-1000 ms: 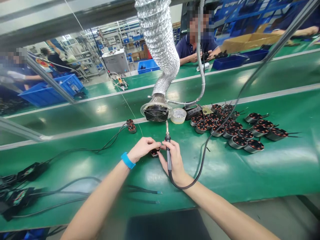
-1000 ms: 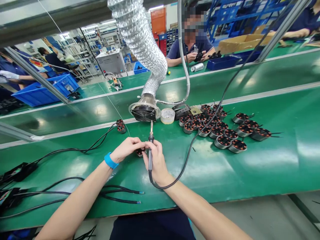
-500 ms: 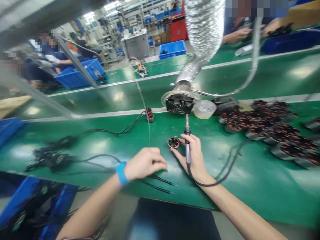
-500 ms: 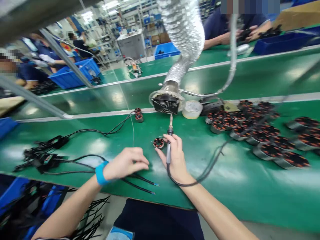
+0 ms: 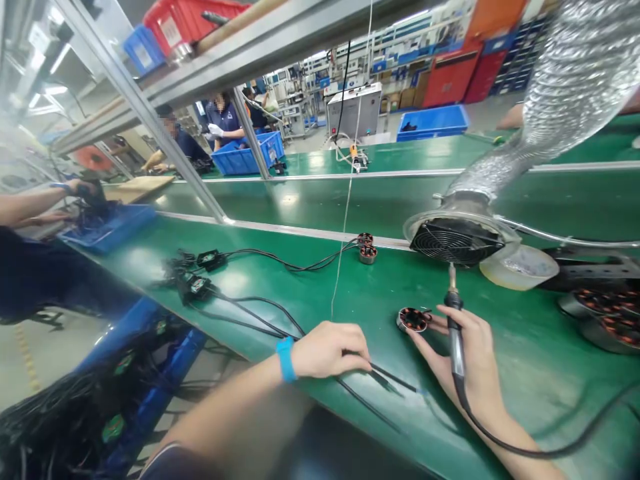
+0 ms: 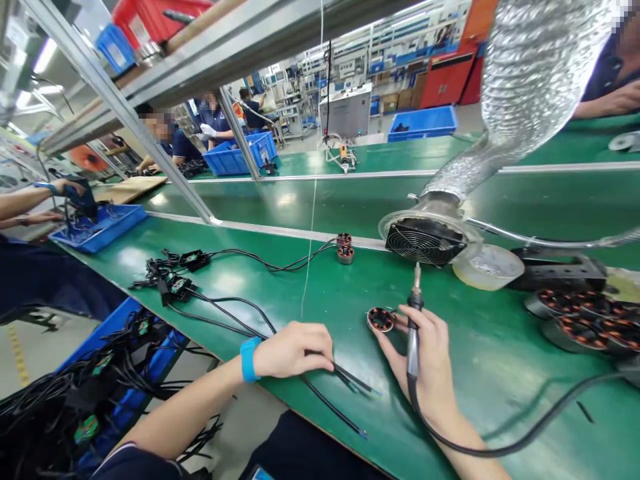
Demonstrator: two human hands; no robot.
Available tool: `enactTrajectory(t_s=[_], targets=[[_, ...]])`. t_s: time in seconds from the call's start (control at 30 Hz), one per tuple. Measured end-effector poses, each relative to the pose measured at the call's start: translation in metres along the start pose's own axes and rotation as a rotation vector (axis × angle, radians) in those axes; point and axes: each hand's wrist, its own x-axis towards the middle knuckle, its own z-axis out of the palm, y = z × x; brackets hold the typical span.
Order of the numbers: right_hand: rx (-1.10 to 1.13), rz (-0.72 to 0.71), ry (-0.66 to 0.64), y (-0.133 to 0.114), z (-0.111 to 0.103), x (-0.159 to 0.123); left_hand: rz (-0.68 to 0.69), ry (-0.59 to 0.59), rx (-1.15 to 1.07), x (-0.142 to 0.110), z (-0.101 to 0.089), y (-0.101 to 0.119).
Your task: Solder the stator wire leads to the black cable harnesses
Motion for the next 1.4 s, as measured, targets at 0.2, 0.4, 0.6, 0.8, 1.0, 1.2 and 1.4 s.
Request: enactTrajectory(t_s=[0.2, 0.4, 0.6, 0.8, 1.0, 1.2, 1.4], targets=[[0.024, -0.022, -0.094, -0.003, -0.004, 0.002, -0.137, 0.252, -0.184, 0.013, -0.033, 0.007], [0.073, 0.002, -0.121, -0.009, -0.005, -0.001, -0.081, 0.331, -0.107, 0.049, -0.051, 0.013], [0.056, -0.023, -0.145, -0.025, -0.018, 0.008, 0.024, 0.328, -0.131, 0.081, -0.024, 0.012], [0.244, 0.006, -0.079, -0.049, -0.024, 0.024, -0.024, 0.292, -0.204, 0.086, -0.004, 0.011], [0.361, 0.089, -0.035, -0.053, -0.010, 0.032, -0.115, 0.370, -0.193, 0.083, 0.008, 0.003], [0.414, 0.154, -0.012, -0.052, -0.002, 0.028, -0.061, 0.400, -0.184, 0.082, 0.009, 0.001], [0.455, 0.166, -0.029, -0.054, 0.002, 0.025, -0.157, 0.387, -0.334, 0.084, 0.010, 0.004]])
